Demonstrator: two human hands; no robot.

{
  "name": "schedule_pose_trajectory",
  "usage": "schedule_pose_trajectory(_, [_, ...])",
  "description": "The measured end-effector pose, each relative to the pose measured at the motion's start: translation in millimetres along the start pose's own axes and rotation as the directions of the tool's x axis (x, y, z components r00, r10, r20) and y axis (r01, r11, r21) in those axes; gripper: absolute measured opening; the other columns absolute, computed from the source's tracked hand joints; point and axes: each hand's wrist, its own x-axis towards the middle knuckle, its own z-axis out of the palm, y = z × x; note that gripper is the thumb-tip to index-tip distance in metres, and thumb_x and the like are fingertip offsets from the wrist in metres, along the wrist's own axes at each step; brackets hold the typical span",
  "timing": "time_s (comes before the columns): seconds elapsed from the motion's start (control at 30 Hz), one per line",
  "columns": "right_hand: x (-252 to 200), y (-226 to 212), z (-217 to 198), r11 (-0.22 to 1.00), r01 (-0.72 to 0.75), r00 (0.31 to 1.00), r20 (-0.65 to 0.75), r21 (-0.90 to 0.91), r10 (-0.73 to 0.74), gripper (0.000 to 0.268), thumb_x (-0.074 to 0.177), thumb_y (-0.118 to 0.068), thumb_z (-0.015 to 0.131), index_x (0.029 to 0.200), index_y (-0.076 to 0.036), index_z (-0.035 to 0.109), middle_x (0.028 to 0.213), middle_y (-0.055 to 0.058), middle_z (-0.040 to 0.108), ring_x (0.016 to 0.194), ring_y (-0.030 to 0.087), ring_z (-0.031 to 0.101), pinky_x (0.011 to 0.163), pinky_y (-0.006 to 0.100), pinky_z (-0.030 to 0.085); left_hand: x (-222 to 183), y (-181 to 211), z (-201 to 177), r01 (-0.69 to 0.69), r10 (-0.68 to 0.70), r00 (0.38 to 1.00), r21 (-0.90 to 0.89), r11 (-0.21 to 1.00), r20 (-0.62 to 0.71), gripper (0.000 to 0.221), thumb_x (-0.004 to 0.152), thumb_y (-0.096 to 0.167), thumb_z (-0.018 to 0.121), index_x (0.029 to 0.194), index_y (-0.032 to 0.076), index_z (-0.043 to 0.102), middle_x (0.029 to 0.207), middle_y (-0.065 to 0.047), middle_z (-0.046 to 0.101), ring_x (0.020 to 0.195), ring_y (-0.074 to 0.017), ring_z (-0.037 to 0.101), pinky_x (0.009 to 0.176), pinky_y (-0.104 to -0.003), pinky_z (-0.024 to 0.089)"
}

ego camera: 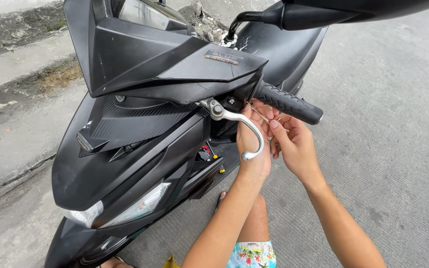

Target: Repairing a motorcycle brake lever by manipulating a small pin with a tool.

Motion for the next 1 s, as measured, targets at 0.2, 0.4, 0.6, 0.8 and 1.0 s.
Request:
schedule_pose_trajectory(0.2, [-9,-1,-6,0.735,0.478,0.808,-0.088,-0.481,-0.583,0.017,0.103,0.007,0.063,0.112,-0.001,0.075,0.082,0.011,0.068,0.053,0.022,0.066,0.045,0.032,0.056,9,-29,-12,0.054,-0.022,0.990,-0.226,0.973,0.141,0.025,0.106,0.040,0.042,0.098,0.017,0.048,0.068,-0.005,0.051,0.079,-0.0215,0.064,0.075,-0.030,0.055])
schedule_pose_trajectory(0.4, [-53,14,-5,0.858,0.331,0.874,-0.215,-0.392,-0.435,0.022,0.099,0.003,0.070,0.120,0.002,0.066,0.090,0.015,0.077,0.063,0.021,0.071,0.055,0.034,0.061,-20,-19,-24,0.110,-0.103,0.992,-0.124,0.986,0.067,0.018,0.099,0.037,0.041,0.096,0.019,0.044,0.065,-0.001,0.042,0.073,-0.0192,0.056,0.071,-0.033,0.057])
schedule_pose_trajectory(0.6, [-115,42,37,0.965,-0.168,0.985,-0.078,-0.201,0.156,0.016,0.090,-0.014,0.075,0.104,-0.007,0.074,0.095,0.006,0.084,0.082,0.010,0.079,0.070,0.022,0.064,-49,13,-94,0.058,-0.035,0.966,0.083,0.995,-0.257,0.010,0.084,0.023,0.041,0.080,0.014,0.043,0.057,0.002,0.032,0.045,-0.0123,0.030,0.061,-0.034,0.041])
schedule_pose_trajectory(0.8, [-149,64,65,0.900,-0.395,0.918,0.096,0.185,0.384,0.015,0.091,-0.007,0.071,0.102,0.003,0.072,0.090,0.019,0.084,0.078,0.020,0.080,0.066,0.026,0.065,-67,80,-143,0.065,-0.043,0.970,0.084,0.994,-0.240,0.006,0.086,0.015,0.044,0.085,0.012,0.049,0.061,0.000,0.036,0.050,-0.0144,0.033,0.055,-0.034,0.034])
schedule_pose_trajectory(1.0, [-139,50,65,0.853,-0.494,0.865,-0.002,0.167,0.501,0.029,0.093,-0.013,0.069,0.118,0.000,0.076,0.082,0.014,0.075,0.067,0.021,0.072,0.070,0.029,0.062,-111,125,-169,0.201,-0.152,0.948,0.156,0.967,-0.280,0.025,0.094,0.026,0.045,0.074,0.011,0.049,0.063,0.001,0.039,0.043,-0.0093,0.027,0.038,-0.025,0.019])
